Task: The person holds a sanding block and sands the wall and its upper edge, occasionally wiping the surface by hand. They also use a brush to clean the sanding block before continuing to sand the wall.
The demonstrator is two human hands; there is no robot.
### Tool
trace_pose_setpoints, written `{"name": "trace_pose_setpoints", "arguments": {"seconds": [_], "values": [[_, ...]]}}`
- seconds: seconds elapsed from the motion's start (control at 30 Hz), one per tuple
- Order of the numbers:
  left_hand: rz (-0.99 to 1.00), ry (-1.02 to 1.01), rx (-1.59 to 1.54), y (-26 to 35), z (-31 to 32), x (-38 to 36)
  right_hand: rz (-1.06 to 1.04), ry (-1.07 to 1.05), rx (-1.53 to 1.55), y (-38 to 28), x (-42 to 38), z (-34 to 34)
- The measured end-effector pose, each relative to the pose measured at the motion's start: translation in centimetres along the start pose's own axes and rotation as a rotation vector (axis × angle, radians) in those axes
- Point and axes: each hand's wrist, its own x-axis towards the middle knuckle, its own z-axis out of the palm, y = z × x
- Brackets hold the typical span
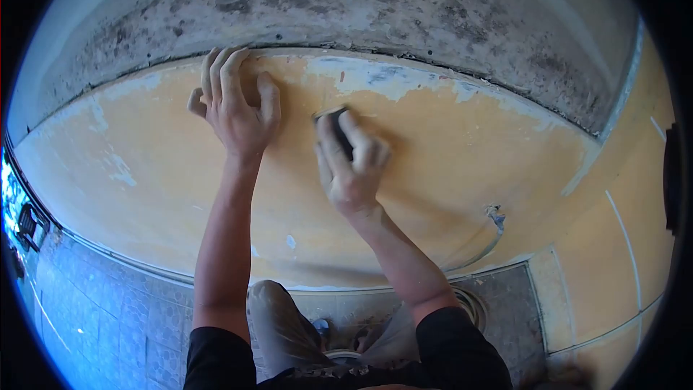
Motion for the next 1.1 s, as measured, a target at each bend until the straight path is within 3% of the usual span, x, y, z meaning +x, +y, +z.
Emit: {"name": "trace_pose_setpoints", "arguments": {"seconds": [0.17,0.23,0.27,0.3,0.4,0.47,0.5,0.57,0.63,0.8,0.93,1.03,1.1], "values": [[0.015,-0.121,-0.046,-0.6,-2.2,-0.1,-0.014,-0.186,0.289,0.4,-0.5,-3.5],[-0.008,-0.11,-0.109,0.3,-2.8,-0.2,0.488,-0.16,1.033,-0.6,-0.5,-5.9],[-0.059,-0.115,-0.179,1.3,-3.6,-0.9,0.841,-0.356,1.303,-0.5,0.0,-8.9],[-0.102,-0.144,-0.248,2.6,-4.6,-2.0,0.927,-0.124,1.557,-1.1,-0.1,-8.9],[-0.189,-0.462,-0.605,6.7,-7.3,-5.8,1.072,-0.16,1.73,0.1,-0.3,-11.5],[-0.436,-0.639,-1.098,8.7,-7.3,-7.8,1.122,-0.254,2.091,1.4,-1.2,-11.7],[-0.434,-0.628,-1.103,9.5,-7.4,-8.4,1.113,-0.261,2.087,1.7,-1.6,-11.8],[-0.847,-0.834,-1.734,10.8,-7.4,-9.1,1.184,-0.255,2.295,2.3,-2.4,-12.0],[-0.818,-0.826,-1.738,11.8,-7.1,-8.8,1.231,-0.244,2.312,2.5,-2.9,-12.4],[-1.012,-0.876,-2.057,13.5,-6.1,-8.9,1.274,-0.212,2.41,3.9,-3.6,-13.3],[-1.001,-0.862,-2.034,13.9,-5.5,-8.8,1.286,-0.358,2.304,5.6,-3.3,-13.5],[-0.99,-0.814,-1.99,15.0,-5.4,-8.2,1.277,-0.454,2.153,6.8,-2.5,-13.7],[-1.092,-0.582,-2.028,16.4,-5.6,-7.6,1.228,-0.506,2.038,7.6,-1.7,-13.6]]}}
